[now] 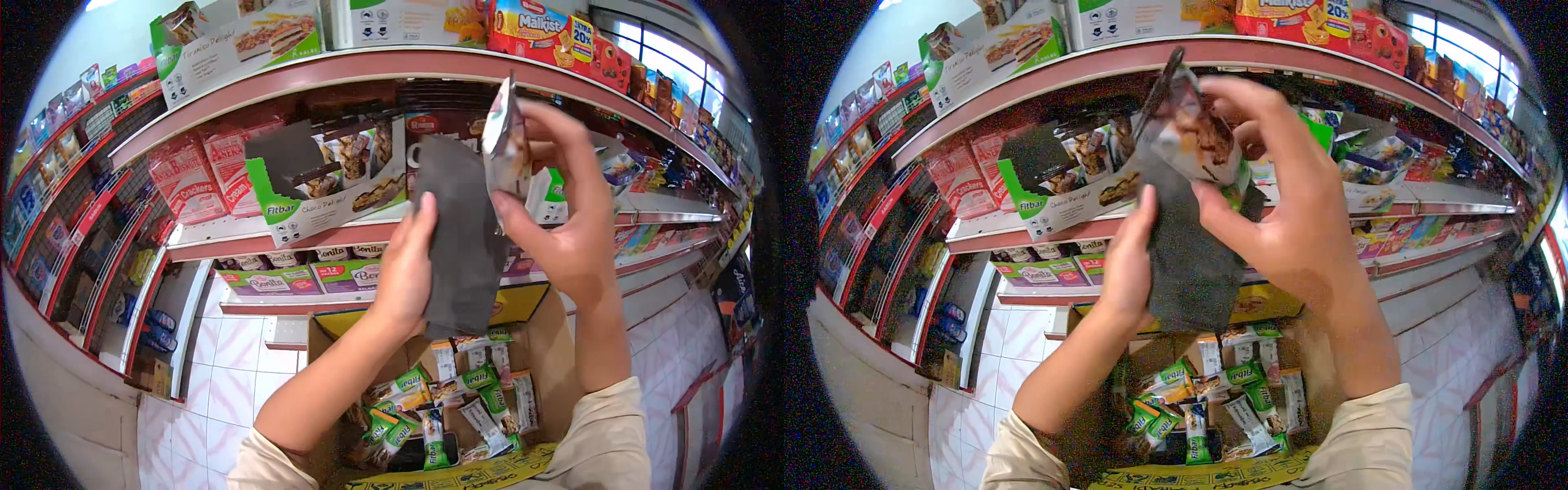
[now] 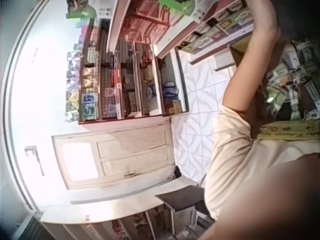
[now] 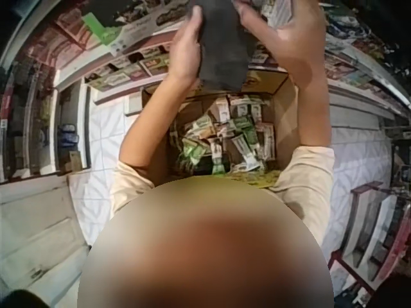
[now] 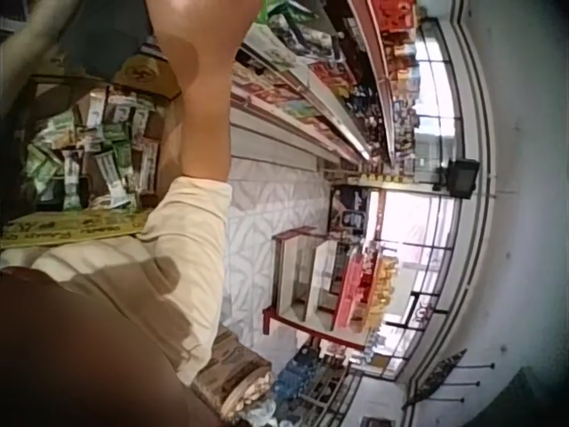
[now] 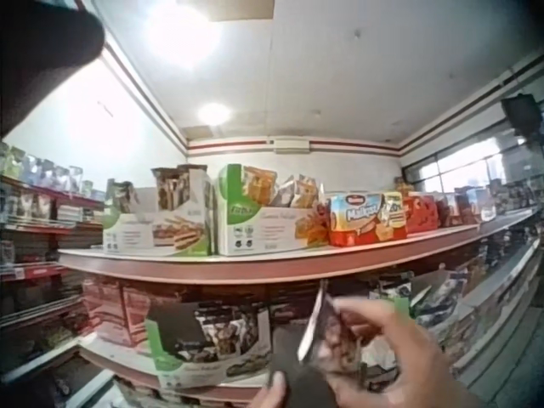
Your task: Cleaning individual snack bar packages with a cloth and placing them onto grocery store shelves.
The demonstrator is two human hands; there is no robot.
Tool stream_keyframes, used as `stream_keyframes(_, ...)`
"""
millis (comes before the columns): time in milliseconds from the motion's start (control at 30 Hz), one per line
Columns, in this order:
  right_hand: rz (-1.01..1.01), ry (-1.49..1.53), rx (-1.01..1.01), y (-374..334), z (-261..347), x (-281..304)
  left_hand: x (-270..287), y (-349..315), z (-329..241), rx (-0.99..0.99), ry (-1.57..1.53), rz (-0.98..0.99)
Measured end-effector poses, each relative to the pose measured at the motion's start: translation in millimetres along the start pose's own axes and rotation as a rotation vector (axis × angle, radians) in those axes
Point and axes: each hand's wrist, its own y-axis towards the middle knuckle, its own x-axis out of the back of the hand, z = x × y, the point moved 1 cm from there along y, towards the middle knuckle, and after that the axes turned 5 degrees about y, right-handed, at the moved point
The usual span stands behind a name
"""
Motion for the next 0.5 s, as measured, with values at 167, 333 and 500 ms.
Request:
stream_keyframes(167, 0.076, 0.225, 0.024, 25.5, 16.1, -34.8, 37.0, 0.2, 27.4, -0.260, 0.962, 0.164)
stream_keyframes(333, -0.090, 0.112, 0.377, 52.8, 15.1, -62.4, 25.6, 8.8, 40.7, -0.071, 0.686, 0.320)
stream_keyframes(500, -0.164, -0.042, 0.308, 68.2, 2.7, -113.5, 31.9, 9.5, 36.6, -0.045, 0.838, 0.277)
